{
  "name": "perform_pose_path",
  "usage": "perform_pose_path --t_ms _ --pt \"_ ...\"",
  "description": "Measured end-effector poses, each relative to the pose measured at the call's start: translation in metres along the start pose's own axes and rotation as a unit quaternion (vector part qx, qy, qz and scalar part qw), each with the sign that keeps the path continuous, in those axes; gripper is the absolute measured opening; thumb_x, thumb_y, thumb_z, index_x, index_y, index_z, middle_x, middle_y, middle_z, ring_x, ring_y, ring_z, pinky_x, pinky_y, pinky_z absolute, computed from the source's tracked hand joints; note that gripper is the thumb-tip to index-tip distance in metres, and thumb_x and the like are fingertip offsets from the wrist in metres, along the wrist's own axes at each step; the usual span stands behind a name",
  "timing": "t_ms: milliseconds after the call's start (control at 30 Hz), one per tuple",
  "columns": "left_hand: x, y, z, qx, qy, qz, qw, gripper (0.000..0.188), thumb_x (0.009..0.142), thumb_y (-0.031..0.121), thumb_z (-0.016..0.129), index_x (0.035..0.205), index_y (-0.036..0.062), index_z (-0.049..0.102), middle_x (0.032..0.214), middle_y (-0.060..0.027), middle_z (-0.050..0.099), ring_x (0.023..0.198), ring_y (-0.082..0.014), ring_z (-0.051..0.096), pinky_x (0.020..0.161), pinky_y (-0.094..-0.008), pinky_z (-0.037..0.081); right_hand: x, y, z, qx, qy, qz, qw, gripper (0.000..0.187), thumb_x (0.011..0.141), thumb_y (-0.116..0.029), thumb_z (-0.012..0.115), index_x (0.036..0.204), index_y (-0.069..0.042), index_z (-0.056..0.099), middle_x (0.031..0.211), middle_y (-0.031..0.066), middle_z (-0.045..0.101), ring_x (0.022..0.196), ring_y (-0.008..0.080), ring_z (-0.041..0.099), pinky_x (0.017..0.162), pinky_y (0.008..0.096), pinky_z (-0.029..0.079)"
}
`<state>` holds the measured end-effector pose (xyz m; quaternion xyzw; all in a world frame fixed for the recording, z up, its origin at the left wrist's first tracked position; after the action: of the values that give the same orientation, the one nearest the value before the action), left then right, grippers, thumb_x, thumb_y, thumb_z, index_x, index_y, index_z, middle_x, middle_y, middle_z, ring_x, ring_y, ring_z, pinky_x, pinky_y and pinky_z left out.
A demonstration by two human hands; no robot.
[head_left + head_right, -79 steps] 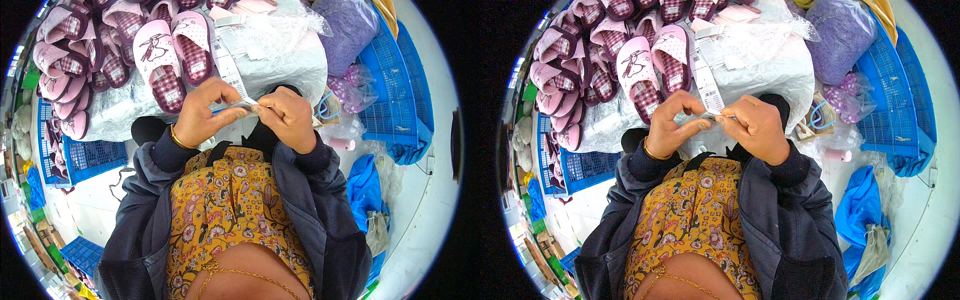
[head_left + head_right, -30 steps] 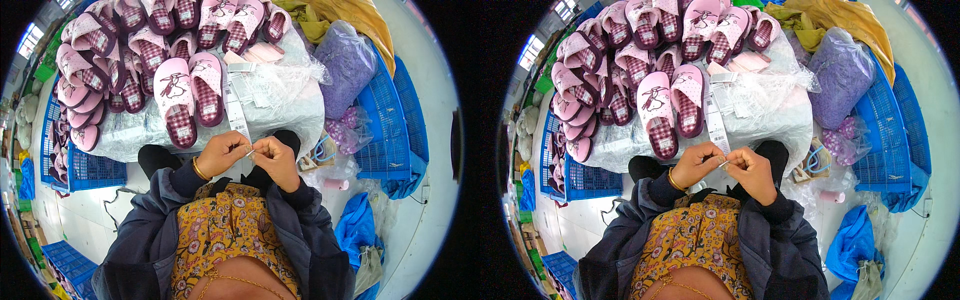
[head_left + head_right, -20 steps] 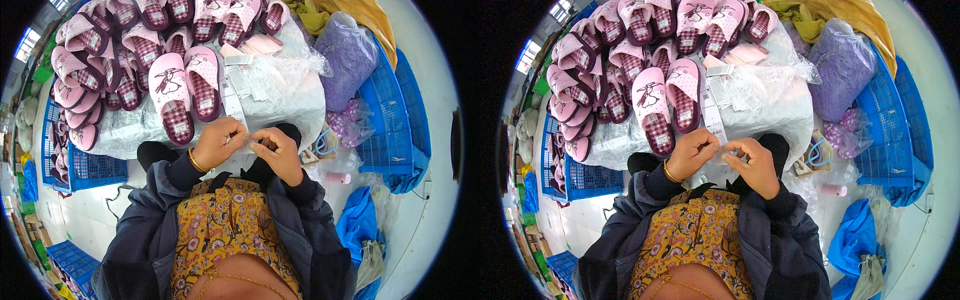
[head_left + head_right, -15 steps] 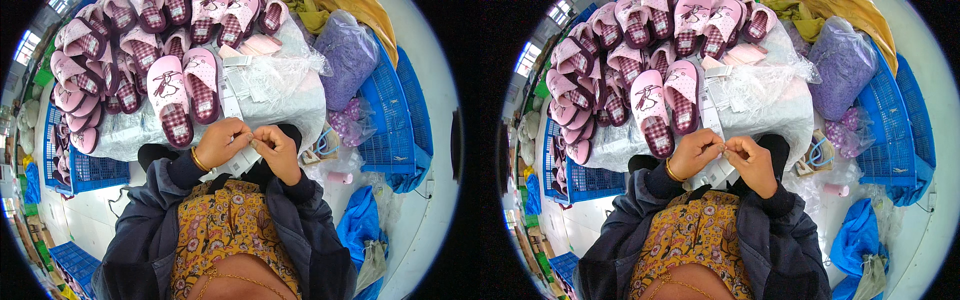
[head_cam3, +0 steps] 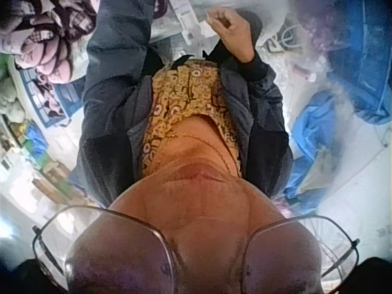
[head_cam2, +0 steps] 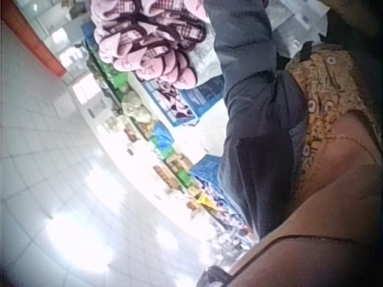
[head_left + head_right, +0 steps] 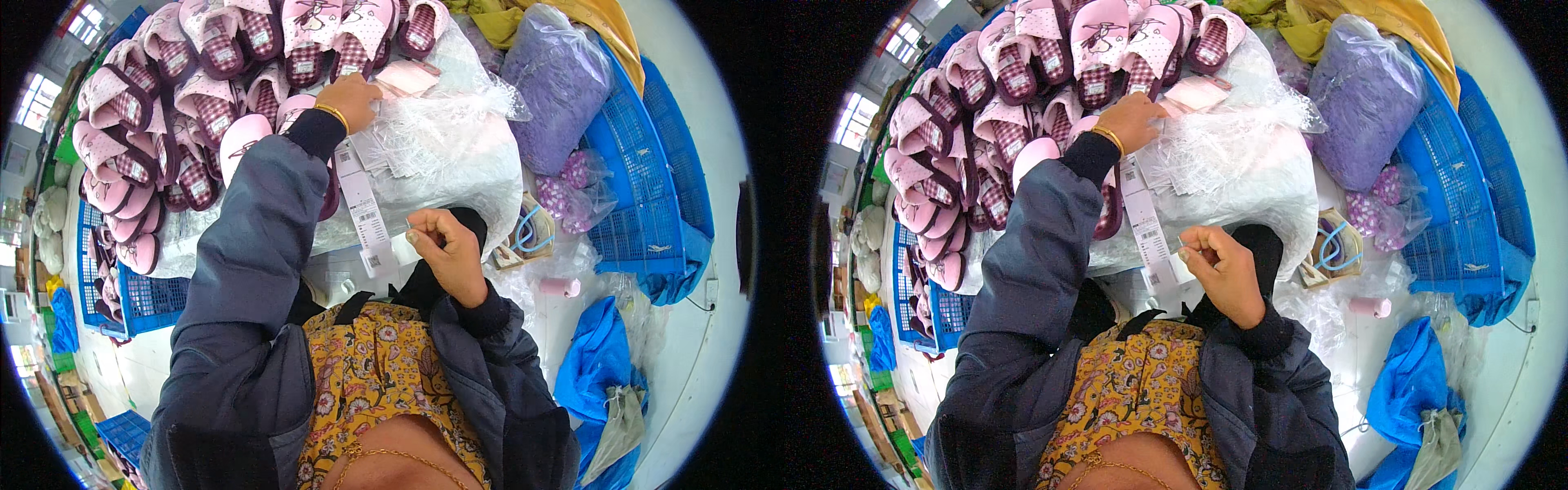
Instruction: The person sits on the floor and repeatedly picks up pairs of pink slippers, attaches paper tags to them, and places them back on a pile. The task involves handling slippers and tags by hand in a repetitive assembly manner.
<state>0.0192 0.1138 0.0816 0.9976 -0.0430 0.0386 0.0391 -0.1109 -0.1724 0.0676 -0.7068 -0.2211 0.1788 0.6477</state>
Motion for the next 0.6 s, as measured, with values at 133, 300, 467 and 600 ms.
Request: perform_pose_path --t_ms 133,300,467,600 --pt "-0.004 0.004 -0.013 -0.009 0.041 -0.013 0.999 0.022 0.081 0.022 0.067 0.102 0.0176 0.070 0.113 -0.0121 0.061 0.110 -0.0332 0.058 0.090 -0.0453 0.049 -0.002 0.003 -0.005 0.009 0.010 0.009 1.000 0.018 0.090 -0.005 0.069 0.107 0.000 0.067 0.087 0.0030 0.068 0.074 0.0054 0.059 0.067 0.0221 0.048" --pt "-0.019 0.008 -0.049 -0.064 0.157 0.004 0.986 0.015 0.082 0.022 0.065 0.092 0.0124 0.069 0.091 -0.0105 0.067 0.094 -0.0320 0.064 0.081 -0.0454 0.050 0.000 -0.009 -0.010 0.005 0.002 -0.006 1.000 0.017 0.091 -0.005 0.069 0.107 0.000 0.066 0.089 -0.0019 0.064 0.075 0.0036 0.054 0.068 0.0207 0.045" --pt "-0.083 0.058 -0.079 -0.296 0.164 0.009 0.941 0.020 0.087 0.019 0.069 0.095 0.0018 0.064 0.080 -0.0077 0.066 0.072 -0.0169 0.059 0.068 -0.0319 0.048 0.009 -0.030 -0.012 -0.004 0.075 -0.060 0.995 0.026 0.088 -0.007 0.072 0.111 0.000 0.064 0.084 0.0004 0.066 0.071 0.0044 0.055 0.064 0.0211 0.046" --pt "-0.125 0.087 -0.071 -0.374 0.151 0.022 0.915 0.018 0.086 0.014 0.071 0.092 -0.0004 0.064 0.081 -0.0064 0.063 0.076 -0.0127 0.058 0.069 -0.0288 0.046 0.023 -0.047 -0.005 0.052 0.066 -0.042 0.996 0.042 0.087 -0.005 0.071 0.126 -0.002 0.053 0.085 0.0011 0.065 0.072 0.0045 0.056 0.065 0.0206 0.045"
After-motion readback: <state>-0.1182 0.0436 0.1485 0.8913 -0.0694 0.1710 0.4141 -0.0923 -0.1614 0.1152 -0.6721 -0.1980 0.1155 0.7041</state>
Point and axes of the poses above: each hand's wrist, its own x-axis towards the middle knuckle, its own z-axis out of the palm, y = z × x, the point moved 2 cm from there along x, towards the middle knuckle
